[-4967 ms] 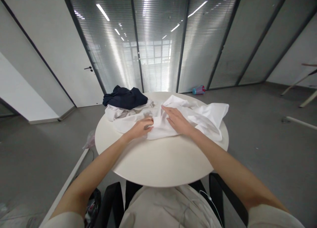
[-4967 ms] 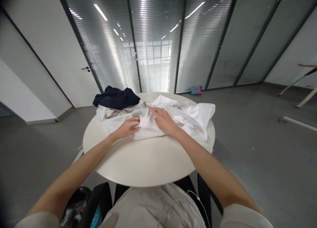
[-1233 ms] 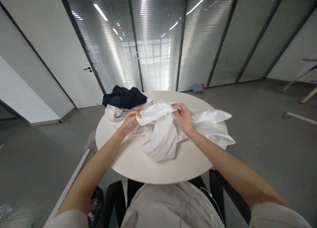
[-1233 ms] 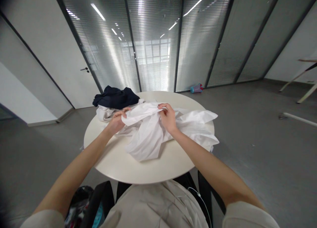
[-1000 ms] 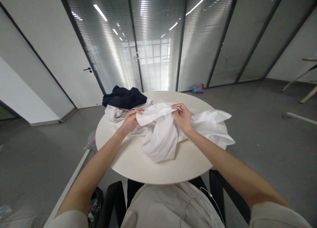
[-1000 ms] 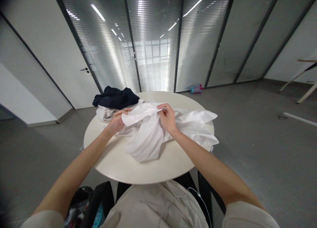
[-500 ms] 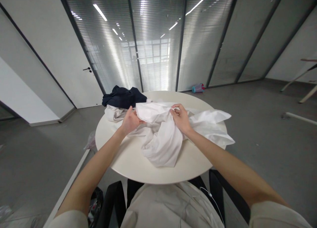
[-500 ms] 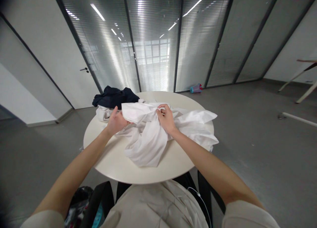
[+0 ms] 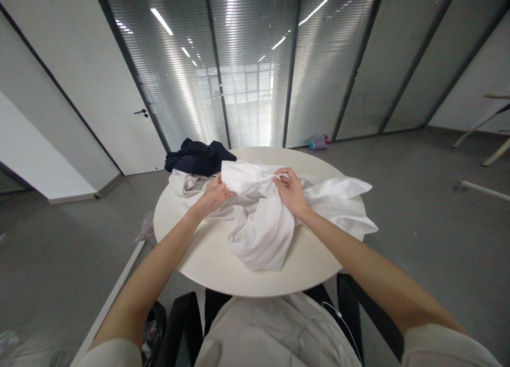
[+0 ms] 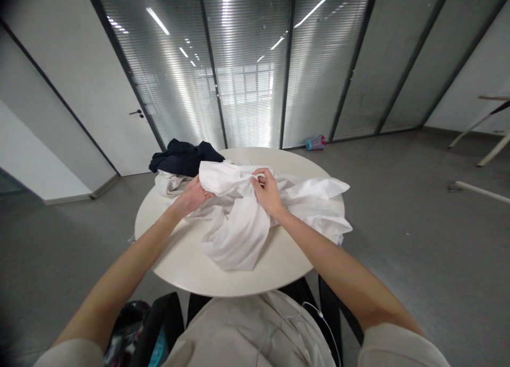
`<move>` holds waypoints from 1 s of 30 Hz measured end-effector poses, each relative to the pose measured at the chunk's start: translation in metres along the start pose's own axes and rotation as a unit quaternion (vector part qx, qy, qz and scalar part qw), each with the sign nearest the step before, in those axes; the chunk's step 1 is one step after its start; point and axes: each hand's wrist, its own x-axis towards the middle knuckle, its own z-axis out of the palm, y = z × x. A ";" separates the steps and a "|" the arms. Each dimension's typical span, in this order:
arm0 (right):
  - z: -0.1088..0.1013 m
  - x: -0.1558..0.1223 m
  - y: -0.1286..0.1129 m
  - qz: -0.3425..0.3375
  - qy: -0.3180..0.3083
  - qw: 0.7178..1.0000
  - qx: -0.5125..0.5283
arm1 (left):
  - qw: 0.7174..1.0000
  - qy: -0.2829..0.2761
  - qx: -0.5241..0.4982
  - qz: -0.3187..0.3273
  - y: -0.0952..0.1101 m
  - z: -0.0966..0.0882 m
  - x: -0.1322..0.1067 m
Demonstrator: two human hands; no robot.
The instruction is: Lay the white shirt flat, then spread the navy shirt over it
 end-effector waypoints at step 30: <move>-0.003 -0.021 -0.014 -0.189 -0.146 0.936 -0.257 | 0.994 0.059 0.041 0.080 -0.001 -0.005 0.001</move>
